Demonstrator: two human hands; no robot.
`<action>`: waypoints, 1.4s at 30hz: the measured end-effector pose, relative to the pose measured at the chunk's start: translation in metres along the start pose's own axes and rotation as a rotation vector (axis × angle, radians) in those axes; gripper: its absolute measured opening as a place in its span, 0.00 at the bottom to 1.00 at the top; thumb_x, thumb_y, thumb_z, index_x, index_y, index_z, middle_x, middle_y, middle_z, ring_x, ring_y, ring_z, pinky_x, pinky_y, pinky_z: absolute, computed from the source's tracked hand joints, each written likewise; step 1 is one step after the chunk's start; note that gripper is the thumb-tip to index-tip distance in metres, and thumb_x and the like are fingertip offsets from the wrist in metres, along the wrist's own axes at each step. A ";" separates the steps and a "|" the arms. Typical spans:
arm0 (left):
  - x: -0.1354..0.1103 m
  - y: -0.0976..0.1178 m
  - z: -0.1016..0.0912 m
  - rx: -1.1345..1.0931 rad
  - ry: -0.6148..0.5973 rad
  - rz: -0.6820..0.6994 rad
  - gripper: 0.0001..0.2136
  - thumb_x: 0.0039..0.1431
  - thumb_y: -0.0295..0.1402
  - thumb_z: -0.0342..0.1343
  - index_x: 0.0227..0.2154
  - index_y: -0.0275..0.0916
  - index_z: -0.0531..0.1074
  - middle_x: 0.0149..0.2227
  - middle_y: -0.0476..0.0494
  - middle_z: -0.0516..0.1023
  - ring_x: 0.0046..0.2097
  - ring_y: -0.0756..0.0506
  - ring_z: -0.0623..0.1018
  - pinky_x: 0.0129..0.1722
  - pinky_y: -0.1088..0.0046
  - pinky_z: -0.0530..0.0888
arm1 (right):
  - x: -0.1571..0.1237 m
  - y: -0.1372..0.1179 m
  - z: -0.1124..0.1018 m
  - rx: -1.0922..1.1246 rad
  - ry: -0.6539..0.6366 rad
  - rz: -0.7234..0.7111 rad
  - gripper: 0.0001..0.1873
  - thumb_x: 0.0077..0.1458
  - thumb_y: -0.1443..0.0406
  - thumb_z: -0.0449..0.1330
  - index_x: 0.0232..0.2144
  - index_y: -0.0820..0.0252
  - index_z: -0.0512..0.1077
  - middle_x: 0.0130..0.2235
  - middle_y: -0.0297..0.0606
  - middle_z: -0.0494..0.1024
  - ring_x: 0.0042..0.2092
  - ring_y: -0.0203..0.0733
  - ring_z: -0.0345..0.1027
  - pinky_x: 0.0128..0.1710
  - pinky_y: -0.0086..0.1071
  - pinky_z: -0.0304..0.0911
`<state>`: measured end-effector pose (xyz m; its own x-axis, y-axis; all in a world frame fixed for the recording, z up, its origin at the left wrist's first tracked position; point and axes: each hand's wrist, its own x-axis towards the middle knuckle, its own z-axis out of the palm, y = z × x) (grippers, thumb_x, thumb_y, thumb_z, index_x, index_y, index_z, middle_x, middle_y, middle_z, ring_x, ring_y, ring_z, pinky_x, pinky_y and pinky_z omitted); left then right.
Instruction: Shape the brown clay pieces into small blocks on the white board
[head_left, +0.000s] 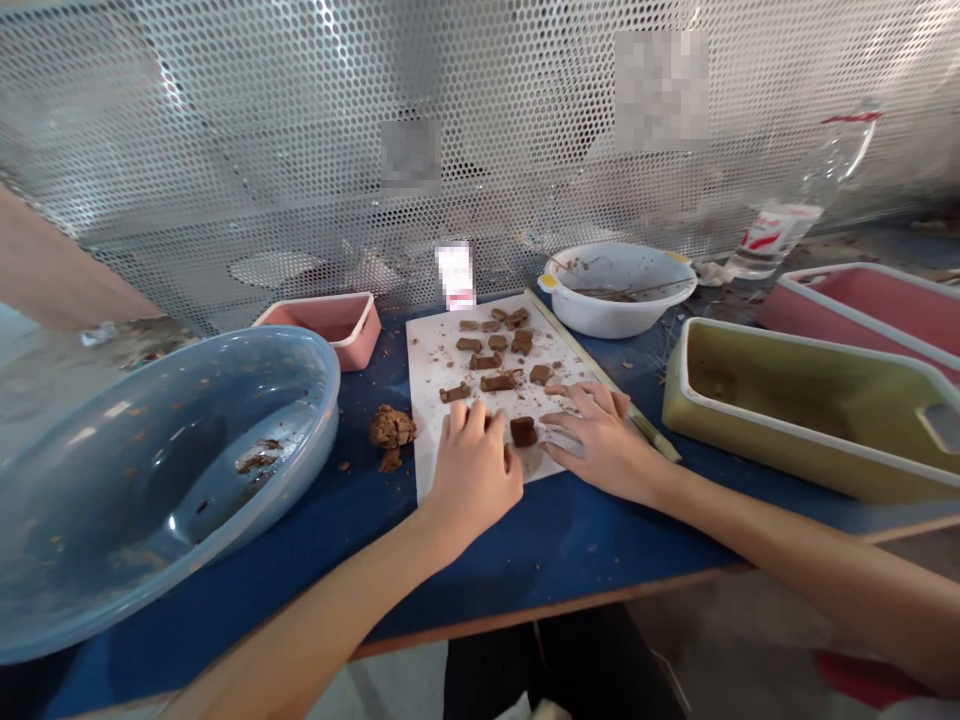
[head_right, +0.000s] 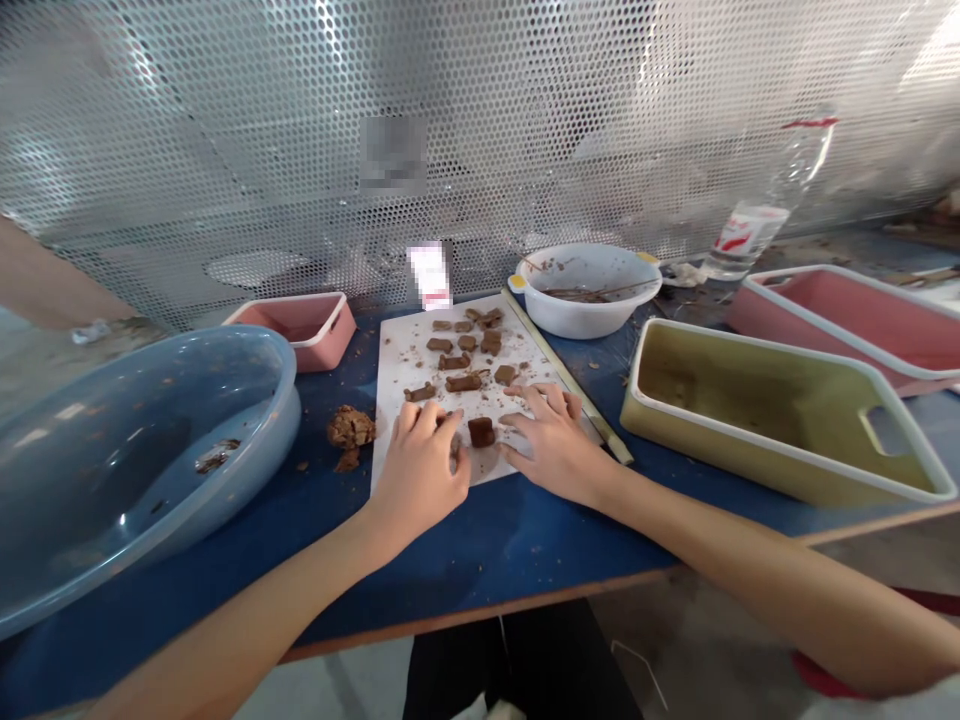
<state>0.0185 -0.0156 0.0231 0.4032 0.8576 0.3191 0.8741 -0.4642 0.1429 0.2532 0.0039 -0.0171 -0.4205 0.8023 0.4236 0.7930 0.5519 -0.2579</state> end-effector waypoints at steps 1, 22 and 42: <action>0.002 -0.003 0.000 -0.022 0.018 -0.003 0.18 0.66 0.32 0.60 0.56 0.34 0.76 0.51 0.32 0.76 0.56 0.29 0.70 0.55 0.47 0.74 | 0.001 0.001 0.001 0.004 0.002 0.010 0.14 0.68 0.53 0.64 0.48 0.50 0.83 0.66 0.47 0.72 0.66 0.69 0.63 0.64 0.67 0.63; 0.018 -0.027 0.024 -0.287 -0.103 -0.015 0.37 0.65 0.38 0.71 0.72 0.45 0.62 0.54 0.38 0.82 0.64 0.30 0.72 0.64 0.46 0.66 | 0.014 0.005 0.014 -0.020 -0.009 0.006 0.12 0.67 0.51 0.67 0.42 0.49 0.83 0.62 0.47 0.74 0.62 0.68 0.63 0.56 0.65 0.65; 0.024 -0.034 0.027 -0.318 -0.105 -0.022 0.33 0.66 0.36 0.69 0.70 0.40 0.64 0.53 0.38 0.84 0.63 0.31 0.73 0.64 0.46 0.65 | 0.015 0.010 0.016 -0.036 -0.015 -0.025 0.11 0.71 0.53 0.63 0.45 0.48 0.84 0.60 0.44 0.75 0.62 0.61 0.64 0.56 0.57 0.64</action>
<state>0.0057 0.0265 0.0010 0.4255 0.8785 0.2172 0.7612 -0.4773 0.4390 0.2475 0.0249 -0.0269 -0.4470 0.7918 0.4162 0.7974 0.5635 -0.2157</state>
